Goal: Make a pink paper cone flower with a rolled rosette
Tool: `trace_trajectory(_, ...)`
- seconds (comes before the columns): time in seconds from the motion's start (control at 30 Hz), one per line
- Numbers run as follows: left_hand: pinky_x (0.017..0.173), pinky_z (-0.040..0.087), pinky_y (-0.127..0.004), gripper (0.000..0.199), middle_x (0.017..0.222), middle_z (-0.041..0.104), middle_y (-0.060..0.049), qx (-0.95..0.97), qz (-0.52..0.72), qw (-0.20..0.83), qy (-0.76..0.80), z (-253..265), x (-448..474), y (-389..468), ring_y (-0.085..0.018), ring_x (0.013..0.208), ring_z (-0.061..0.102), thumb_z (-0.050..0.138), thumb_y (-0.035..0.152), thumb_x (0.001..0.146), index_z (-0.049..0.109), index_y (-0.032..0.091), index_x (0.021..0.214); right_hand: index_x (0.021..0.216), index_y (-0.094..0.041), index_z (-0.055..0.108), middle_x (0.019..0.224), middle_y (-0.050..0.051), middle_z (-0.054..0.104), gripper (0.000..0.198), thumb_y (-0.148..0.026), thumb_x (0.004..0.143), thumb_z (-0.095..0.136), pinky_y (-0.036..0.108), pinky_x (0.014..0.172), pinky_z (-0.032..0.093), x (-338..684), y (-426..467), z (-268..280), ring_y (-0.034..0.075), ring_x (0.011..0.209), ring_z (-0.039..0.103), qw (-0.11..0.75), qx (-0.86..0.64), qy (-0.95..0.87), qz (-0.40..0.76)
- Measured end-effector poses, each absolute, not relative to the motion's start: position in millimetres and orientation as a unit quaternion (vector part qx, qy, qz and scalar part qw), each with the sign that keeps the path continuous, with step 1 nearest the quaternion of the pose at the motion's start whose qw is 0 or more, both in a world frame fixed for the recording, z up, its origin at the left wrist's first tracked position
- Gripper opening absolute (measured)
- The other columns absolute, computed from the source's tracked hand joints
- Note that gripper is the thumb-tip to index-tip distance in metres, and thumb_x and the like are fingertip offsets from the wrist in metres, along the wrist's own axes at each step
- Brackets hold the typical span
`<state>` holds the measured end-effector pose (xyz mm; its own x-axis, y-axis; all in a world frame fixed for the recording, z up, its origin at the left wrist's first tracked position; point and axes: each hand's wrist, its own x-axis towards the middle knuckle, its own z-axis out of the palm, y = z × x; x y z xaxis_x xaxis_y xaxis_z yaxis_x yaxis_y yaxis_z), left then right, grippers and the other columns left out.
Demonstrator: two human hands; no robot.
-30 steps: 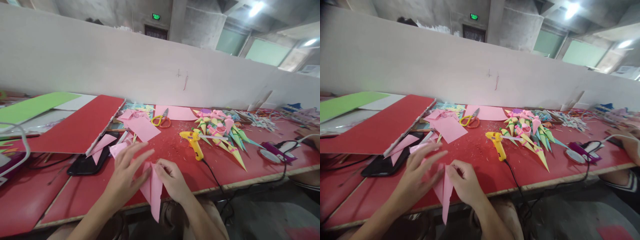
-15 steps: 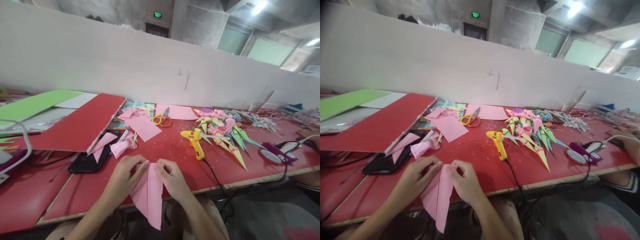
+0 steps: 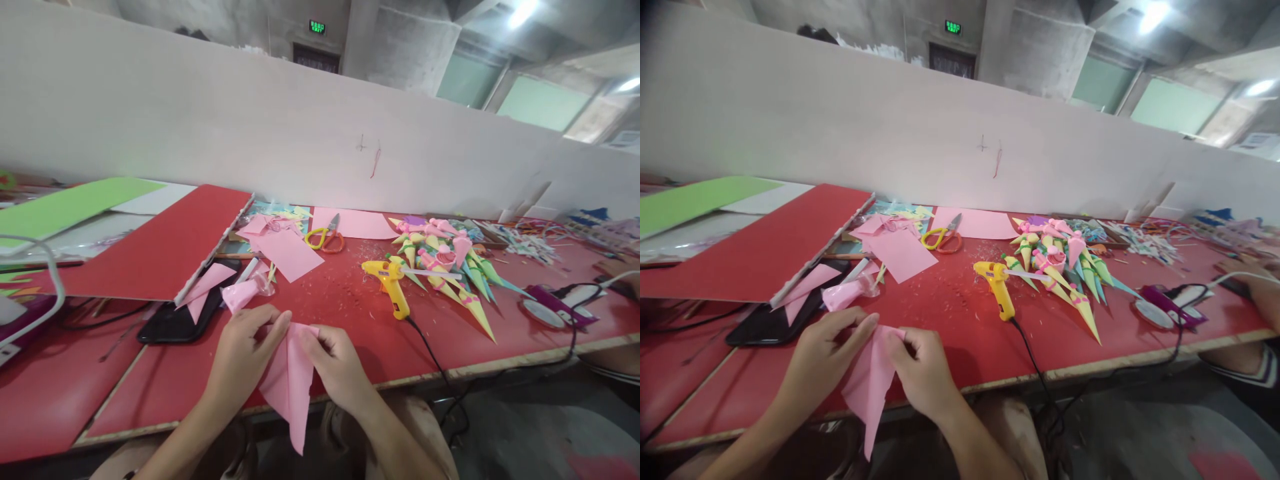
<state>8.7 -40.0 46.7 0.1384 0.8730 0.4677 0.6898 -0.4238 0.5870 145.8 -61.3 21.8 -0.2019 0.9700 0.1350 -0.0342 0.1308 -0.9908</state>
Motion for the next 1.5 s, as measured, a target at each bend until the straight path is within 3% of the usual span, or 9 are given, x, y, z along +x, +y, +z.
trace_trajectory(0.3,0.046,0.031,-0.023,0.037,0.045,0.044,0.005,0.742,0.382,0.113,0.539,41.0,11.3,-37.4,-0.010,0.045,0.040,0.040,0.038,0.080,0.043,0.018,0.048,0.058,-0.016,0.043,0.056,-0.004,0.030,0.033,-0.039,0.082,0.042,0.021,0.050,0.026,145.3,-58.8,20.4,0.008,0.054,0.028,0.483,-0.430,-0.574,0.502)
trace_trajectory(0.77,0.056,0.037,-0.026,0.038,0.045,0.052,0.004,0.762,0.375,0.040,0.526,41.9,9.1,-37.3,-0.011,0.046,0.043,0.039,0.038,0.080,0.046,0.020,0.047,0.055,-0.017,0.039,0.054,-0.005,0.029,0.035,-0.039,0.082,0.041,0.021,0.047,0.025,145.3,-59.2,17.1,0.008,0.052,0.027,0.480,-0.437,-0.597,0.472)
trace_trajectory(1.07,0.054,0.034,-0.024,0.036,0.045,0.048,0.004,0.753,0.392,0.043,0.526,40.9,8.0,-37.6,-0.010,0.046,0.042,0.042,0.036,0.080,0.045,0.019,0.048,0.053,-0.018,0.036,0.054,-0.005,0.028,0.034,-0.037,0.082,0.042,0.022,0.048,0.023,144.7,-59.4,18.5,0.008,0.052,0.027,0.484,-0.440,-0.587,0.477)
trace_trajectory(1.33,0.047,0.031,-0.021,0.039,0.046,0.042,0.005,0.746,0.361,0.077,0.554,43.0,2.0,-35.8,-0.009,0.045,0.040,0.039,0.042,0.081,0.046,0.018,0.051,0.058,-0.016,0.044,0.056,-0.004,0.035,0.028,-0.034,0.080,0.043,0.020,0.050,0.030,149.4,-57.3,18.6,0.009,0.054,0.033,0.496,-0.464,-0.568,0.465)
trace_trajectory(1.5,0.048,0.030,-0.021,0.043,0.046,0.047,0.003,0.747,0.320,0.038,0.581,40.2,0.4,-35.9,-0.010,0.046,0.043,0.034,0.046,0.081,0.049,0.018,0.053,0.064,-0.016,0.050,0.061,-0.003,0.046,0.012,-0.025,0.072,0.052,0.019,0.056,0.035,152.5,-59.7,26.1,0.009,0.059,0.042,0.445,-0.443,-0.610,0.483)
